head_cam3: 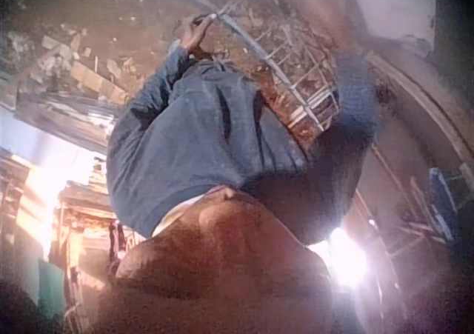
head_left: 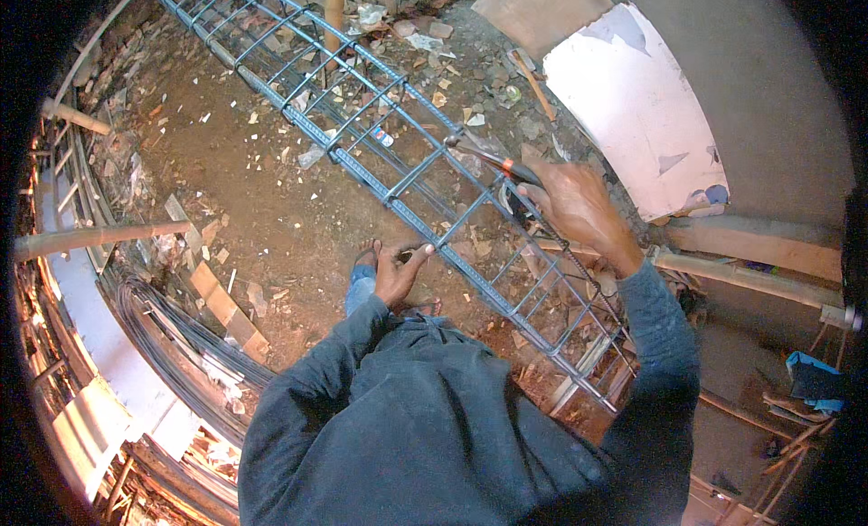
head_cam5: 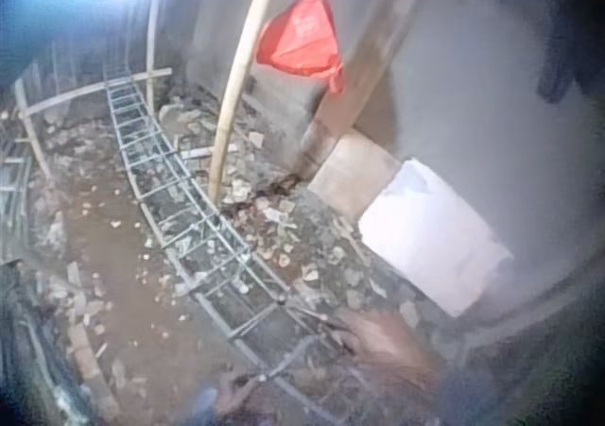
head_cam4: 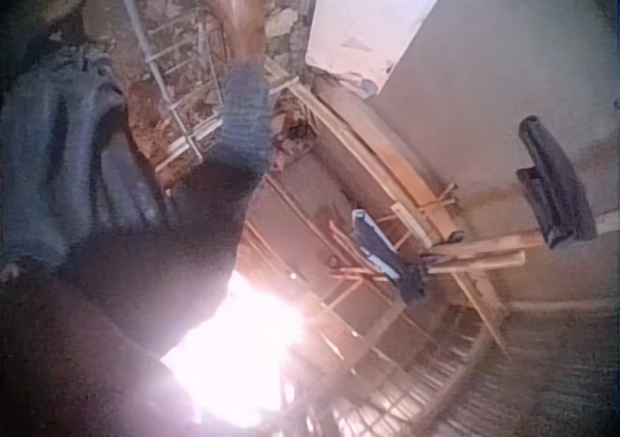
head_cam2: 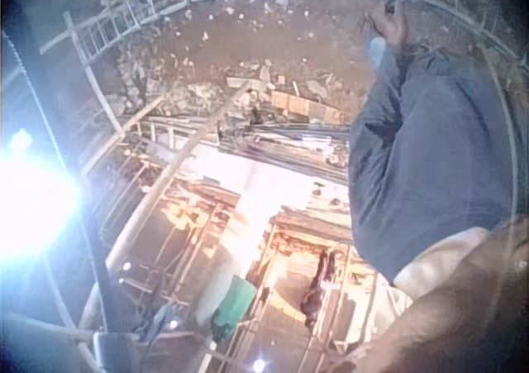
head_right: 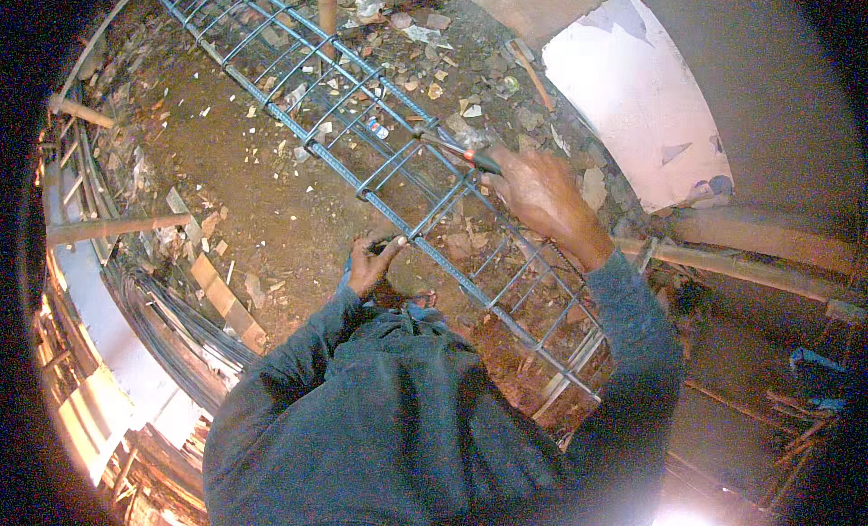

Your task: The person uses pliers to twist wire ties around the joints of a metal ladder frame, securing the rungs to the side rails. The person works along the length of the ladder, repeatedly bending and tightening wire at multiple connection points.

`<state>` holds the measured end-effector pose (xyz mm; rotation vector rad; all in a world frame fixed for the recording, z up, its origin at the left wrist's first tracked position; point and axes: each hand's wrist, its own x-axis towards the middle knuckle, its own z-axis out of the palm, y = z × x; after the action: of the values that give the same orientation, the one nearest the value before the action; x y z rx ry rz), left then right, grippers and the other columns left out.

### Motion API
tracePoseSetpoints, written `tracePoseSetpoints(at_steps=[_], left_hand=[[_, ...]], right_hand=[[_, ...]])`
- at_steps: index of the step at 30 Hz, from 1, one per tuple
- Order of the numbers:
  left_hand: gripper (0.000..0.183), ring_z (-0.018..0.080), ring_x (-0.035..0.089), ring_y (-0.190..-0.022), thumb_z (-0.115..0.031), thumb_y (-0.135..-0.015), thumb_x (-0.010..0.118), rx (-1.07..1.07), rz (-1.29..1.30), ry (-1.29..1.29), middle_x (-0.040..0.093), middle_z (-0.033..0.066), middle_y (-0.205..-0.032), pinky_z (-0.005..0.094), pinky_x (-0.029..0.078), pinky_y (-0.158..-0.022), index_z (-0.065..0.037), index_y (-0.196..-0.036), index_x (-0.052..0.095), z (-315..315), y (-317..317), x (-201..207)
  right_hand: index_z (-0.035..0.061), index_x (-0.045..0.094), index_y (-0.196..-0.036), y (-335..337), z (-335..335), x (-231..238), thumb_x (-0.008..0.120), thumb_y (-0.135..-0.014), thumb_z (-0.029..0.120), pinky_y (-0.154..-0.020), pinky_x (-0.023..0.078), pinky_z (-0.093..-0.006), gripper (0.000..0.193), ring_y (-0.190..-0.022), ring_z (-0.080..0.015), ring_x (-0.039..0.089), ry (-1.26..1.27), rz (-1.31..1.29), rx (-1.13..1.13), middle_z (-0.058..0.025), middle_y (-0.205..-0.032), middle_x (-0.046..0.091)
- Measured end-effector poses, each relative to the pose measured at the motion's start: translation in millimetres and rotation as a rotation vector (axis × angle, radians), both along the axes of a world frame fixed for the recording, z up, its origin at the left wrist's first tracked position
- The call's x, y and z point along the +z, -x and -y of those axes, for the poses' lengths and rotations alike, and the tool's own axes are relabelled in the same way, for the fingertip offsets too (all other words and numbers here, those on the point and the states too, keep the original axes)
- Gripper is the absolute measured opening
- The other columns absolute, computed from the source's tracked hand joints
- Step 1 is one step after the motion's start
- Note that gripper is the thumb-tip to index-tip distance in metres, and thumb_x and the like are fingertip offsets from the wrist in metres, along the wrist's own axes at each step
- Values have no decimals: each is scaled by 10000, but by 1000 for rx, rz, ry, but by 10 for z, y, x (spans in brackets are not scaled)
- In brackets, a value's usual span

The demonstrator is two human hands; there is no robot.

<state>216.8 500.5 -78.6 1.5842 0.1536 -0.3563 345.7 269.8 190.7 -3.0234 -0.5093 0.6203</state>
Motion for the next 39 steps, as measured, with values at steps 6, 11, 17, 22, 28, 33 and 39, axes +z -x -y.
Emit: tracePoseSetpoints(at_steps=[6,11,17,22,28,33,39], left_hand=[[461,179,635,-819,-405,-895,790,-68,-125,103,728,102,-868,365,506,-737,35,-1032,764,-52,-39,-19],[342,152,624,-792,-307,-899,799,-119,-39,7,723,72,-841,351,494,-710,19,-997,769,-66,-89,-40],[248,131,554,-703,-230,-876,828,-187,-110,184,645,35,-746,317,437,-625,3,-887,741,62,-40,57],[242,134,617,-764,-202,-883,822,-152,-375,372,701,45,-809,306,505,-702,13,-956,740,107,-50,51],[244,143,617,-753,-218,-888,813,-246,-63,77,703,57,-807,314,498,-706,13,-938,755,70,-80,104],[257,124,588,-751,-238,-887,813,-247,90,144,690,53,-787,305,477,-692,11,-915,754,90,-91,0],[257,107,603,-788,-224,-926,781,-284,-141,123,711,18,-857,286,493,-727,25,-991,762,-4,-124,-43]], right_hand=[[-30,704,-1045,-495,-193,-230,661,-947,272,-698,570,-556,321,-806,-441,715,485,-361,138,-261,-868,714],[25,756,-954,-488,-171,-338,673,-946,292,-765,582,-497,279,-889,-417,725,8,-178,61,-237,-961,738],[55,723,-1006,-569,-104,-467,682,-946,358,-694,555,-525,312,-801,-421,707,358,-266,206,-216,-861,721],[105,678,-1176,-332,80,-376,664,-972,299,-663,520,-541,281,-749,-418,683,188,-154,86,-207,-769,684],[99,666,-1162,-64,304,-402,691,-939,356,-717,550,-535,341,-814,-416,700,234,-204,-85,-202,-833,700],[97,665,-1166,197,498,-427,666,-963,352,-732,547,-549,326,-830,-420,705,67,-144,-185,-218,-859,705],[94,622,-1344,759,725,-468,660,-990,373,-705,563,-471,453,-788,-342,719,-300,93,-408,-179,-876,712]])
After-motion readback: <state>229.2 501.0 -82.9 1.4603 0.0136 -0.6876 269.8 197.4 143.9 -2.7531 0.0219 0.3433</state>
